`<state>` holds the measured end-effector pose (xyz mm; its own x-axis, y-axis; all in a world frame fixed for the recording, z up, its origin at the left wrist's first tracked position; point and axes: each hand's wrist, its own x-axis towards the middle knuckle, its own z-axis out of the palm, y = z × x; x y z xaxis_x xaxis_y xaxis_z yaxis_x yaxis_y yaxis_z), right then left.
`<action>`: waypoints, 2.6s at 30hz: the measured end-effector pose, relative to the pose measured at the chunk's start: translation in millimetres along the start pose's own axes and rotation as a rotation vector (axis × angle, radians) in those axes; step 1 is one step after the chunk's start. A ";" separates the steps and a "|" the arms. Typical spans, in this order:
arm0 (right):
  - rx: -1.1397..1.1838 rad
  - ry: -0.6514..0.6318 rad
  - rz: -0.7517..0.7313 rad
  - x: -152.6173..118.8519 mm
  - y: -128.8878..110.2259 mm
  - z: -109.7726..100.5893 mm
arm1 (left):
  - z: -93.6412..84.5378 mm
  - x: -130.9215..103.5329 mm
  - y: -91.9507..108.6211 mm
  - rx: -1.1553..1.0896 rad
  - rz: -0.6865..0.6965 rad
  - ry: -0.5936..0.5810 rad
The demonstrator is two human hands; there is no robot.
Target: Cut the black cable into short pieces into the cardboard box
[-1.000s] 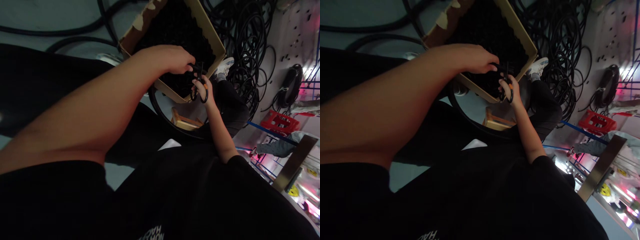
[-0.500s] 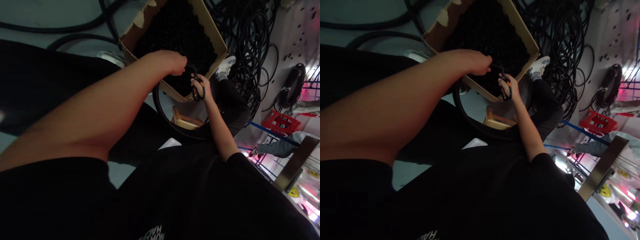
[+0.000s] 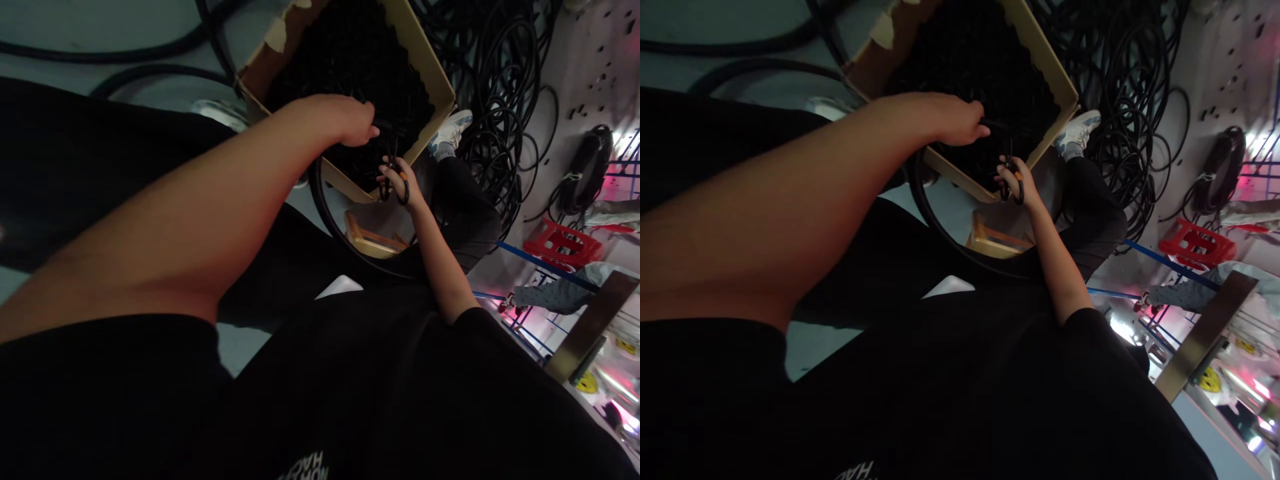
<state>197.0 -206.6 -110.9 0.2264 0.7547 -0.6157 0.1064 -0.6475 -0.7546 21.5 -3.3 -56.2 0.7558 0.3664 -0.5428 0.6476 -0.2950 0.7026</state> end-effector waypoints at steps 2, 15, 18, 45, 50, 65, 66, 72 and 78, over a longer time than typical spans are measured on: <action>-0.022 -0.005 -0.034 -1.9 1.6 -4.8 | -5.2 -8.0 19.6 0.086 -0.094 0.022; 0.063 0.066 -0.066 -17.4 -46.2 -9.6 | -14.2 -24.3 53.9 0.209 0.016 -0.014; -0.009 0.045 -0.094 -12.0 -42.8 -13.1 | -15.7 -27.3 55.5 0.205 0.032 -0.044; 0.081 -0.005 0.150 12.5 8.6 6.6 | 0.7 0.2 -14.1 0.119 -0.190 -0.052; 0.083 0.040 0.055 3.7 4.2 4.9 | 0.5 -3.7 -7.7 0.179 -0.166 -0.031; 0.006 -0.008 -0.102 -5.3 -17.2 -10.6 | -11.8 -31.0 49.4 0.288 -0.089 -0.203; 0.010 0.014 -0.092 -4.0 -16.2 -10.6 | -12.9 -31.9 49.8 0.299 -0.081 -0.208; -0.046 0.065 -0.048 10.0 7.7 -14.2 | -13.9 -27.9 44.3 0.302 -0.121 -0.184; -0.007 -0.006 -0.030 19.3 13.0 -9.0 | -10.0 -32.0 52.3 0.322 -0.190 -0.169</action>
<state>211.5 -201.4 -130.6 0.2174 0.7745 -0.5941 0.1196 -0.6252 -0.7712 30.2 -21.6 2.5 0.6081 0.2989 -0.7355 0.7540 -0.5072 0.4173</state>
